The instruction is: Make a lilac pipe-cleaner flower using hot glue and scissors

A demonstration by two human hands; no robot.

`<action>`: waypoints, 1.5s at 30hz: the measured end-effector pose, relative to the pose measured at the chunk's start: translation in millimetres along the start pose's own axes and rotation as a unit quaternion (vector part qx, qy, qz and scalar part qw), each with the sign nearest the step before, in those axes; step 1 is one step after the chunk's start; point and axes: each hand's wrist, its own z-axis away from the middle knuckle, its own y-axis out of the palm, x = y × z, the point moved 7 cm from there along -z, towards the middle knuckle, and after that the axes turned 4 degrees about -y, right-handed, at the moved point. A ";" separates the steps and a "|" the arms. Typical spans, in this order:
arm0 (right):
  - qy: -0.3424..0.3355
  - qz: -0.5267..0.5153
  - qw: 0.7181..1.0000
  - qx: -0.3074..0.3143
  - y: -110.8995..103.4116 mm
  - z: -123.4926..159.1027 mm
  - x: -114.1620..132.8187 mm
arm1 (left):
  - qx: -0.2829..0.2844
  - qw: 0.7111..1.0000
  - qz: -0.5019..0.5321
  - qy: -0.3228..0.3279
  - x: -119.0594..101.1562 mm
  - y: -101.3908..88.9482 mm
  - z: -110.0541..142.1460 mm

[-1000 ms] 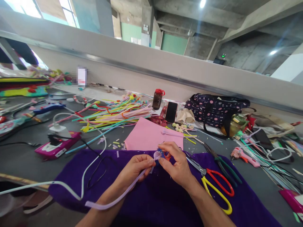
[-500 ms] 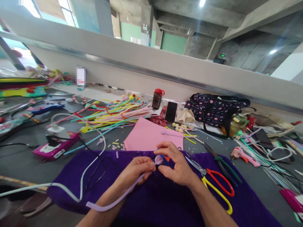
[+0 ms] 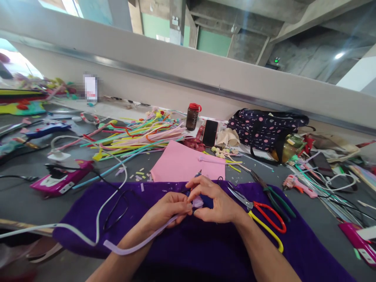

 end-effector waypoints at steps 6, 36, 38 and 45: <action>-0.002 0.008 1.000 -0.002 1.4 0.2 -0.5 | -0.001 1.000 0.001 -0.007 -0.3 1.0 0.6; 0.189 -0.229 0.938 -0.180 34.6 4.8 -34.4 | -0.177 0.964 0.126 0.153 -16.6 -27.4 9.3; 0.189 -0.242 0.933 -0.188 39.2 1.6 -32.4 | -0.171 0.965 0.119 0.160 -16.5 -25.2 8.8; 0.196 -0.268 0.925 -0.186 42.5 -0.9 -34.9 | -0.147 0.969 0.115 0.163 -17.5 -20.0 8.9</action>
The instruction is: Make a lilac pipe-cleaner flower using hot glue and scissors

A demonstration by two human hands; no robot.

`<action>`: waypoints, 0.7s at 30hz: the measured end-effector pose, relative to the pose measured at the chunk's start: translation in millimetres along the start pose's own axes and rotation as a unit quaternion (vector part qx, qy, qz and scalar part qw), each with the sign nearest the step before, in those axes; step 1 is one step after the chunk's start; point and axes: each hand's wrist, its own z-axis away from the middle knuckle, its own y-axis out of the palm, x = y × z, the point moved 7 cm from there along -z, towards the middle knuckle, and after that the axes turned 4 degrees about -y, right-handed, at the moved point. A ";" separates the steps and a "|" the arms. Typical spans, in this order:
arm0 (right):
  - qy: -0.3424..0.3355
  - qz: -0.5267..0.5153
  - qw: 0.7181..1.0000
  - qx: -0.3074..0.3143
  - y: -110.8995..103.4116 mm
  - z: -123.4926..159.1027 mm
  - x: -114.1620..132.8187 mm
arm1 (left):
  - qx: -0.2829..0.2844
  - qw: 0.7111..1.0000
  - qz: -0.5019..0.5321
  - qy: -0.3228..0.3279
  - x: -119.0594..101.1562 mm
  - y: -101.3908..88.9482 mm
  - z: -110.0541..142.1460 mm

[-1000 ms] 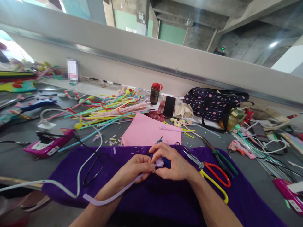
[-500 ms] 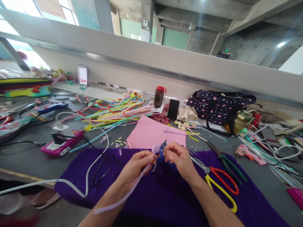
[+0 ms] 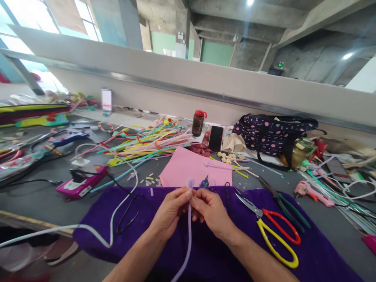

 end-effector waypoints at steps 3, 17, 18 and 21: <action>-0.007 0.005 1.000 0.002 1.1 1.7 -0.1 | 0.008 1.000 0.012 -0.008 0.3 0.5 0.0; -0.024 0.041 0.999 0.022 3.6 2.7 3.7 | -0.002 1.000 0.023 -0.018 1.2 -2.2 -1.4; -0.024 0.044 0.998 0.023 3.9 2.5 3.4 | -0.004 1.000 0.024 -0.017 0.9 -2.5 -1.2; -0.023 0.054 0.998 0.023 4.2 2.1 2.7 | -0.004 0.999 0.028 -0.017 0.8 -2.6 -0.9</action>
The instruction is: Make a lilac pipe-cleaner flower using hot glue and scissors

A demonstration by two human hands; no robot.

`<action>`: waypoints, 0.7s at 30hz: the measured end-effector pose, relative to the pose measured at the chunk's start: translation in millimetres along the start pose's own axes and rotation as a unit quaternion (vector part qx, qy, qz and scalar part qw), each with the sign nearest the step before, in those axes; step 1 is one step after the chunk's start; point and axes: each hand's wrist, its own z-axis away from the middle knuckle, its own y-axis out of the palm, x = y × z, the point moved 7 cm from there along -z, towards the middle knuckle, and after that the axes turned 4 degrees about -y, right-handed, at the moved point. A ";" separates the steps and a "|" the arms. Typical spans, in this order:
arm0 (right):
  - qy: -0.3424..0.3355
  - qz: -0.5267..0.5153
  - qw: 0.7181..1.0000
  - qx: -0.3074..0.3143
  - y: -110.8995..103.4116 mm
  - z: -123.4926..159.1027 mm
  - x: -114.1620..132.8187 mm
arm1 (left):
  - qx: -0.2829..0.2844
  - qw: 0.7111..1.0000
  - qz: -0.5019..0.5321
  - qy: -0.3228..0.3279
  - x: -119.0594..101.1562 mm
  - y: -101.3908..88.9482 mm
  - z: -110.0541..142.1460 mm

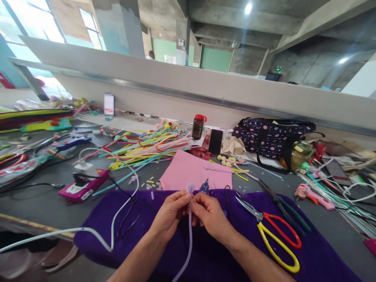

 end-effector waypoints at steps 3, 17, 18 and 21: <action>0.000 0.006 1.000 0.003 0.2 0.2 0.0 | 0.000 1.000 0.002 -0.001 0.3 -0.2 0.1; -0.035 0.037 0.999 0.014 -2.2 4.2 3.4 | -0.006 1.000 -0.010 0.005 0.9 -1.4 2.1; -0.039 0.042 0.998 0.012 -2.9 4.9 3.7 | -0.007 1.000 -0.007 0.006 0.8 -1.0 2.8; -0.050 0.049 0.998 0.007 -4.9 6.3 4.5 | 0.000 1.000 -0.004 0.006 0.6 1.7 4.5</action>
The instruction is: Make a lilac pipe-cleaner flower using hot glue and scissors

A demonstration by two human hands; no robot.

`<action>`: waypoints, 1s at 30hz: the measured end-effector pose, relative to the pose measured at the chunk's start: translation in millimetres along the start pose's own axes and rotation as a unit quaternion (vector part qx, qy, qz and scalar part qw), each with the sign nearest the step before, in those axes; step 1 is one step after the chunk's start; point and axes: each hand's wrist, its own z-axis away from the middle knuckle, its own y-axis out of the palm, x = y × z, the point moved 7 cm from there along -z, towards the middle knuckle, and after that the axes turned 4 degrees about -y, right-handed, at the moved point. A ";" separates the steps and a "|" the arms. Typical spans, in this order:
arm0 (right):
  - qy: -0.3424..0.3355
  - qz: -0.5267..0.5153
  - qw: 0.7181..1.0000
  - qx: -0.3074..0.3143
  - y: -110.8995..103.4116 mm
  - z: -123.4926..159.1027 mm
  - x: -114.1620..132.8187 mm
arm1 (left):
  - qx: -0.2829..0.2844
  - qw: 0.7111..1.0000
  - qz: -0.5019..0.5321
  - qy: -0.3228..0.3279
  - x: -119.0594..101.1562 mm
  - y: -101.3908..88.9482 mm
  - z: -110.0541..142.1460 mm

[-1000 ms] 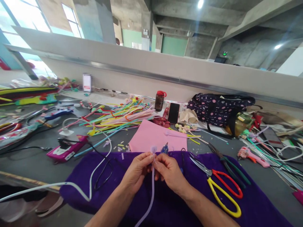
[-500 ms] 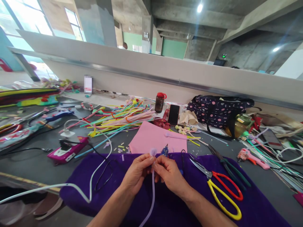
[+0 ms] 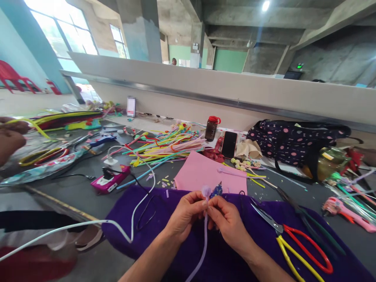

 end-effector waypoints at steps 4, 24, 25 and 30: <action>-0.005 -0.007 1.000 0.002 -0.5 0.8 1.6 | 0.004 1.000 0.006 -0.003 -0.3 1.8 2.0; 0.021 0.045 0.999 -0.017 -11.4 6.2 -8.4 | 0.032 0.999 0.007 0.032 -2.9 5.6 3.7; 0.021 0.052 0.998 -0.020 -11.3 5.7 -7.4 | 0.031 0.999 0.001 0.037 -3.9 5.6 4.1; -0.006 0.078 0.996 -0.031 -6.1 2.3 3.7 | 0.033 0.999 0.000 0.028 -4.7 5.7 3.2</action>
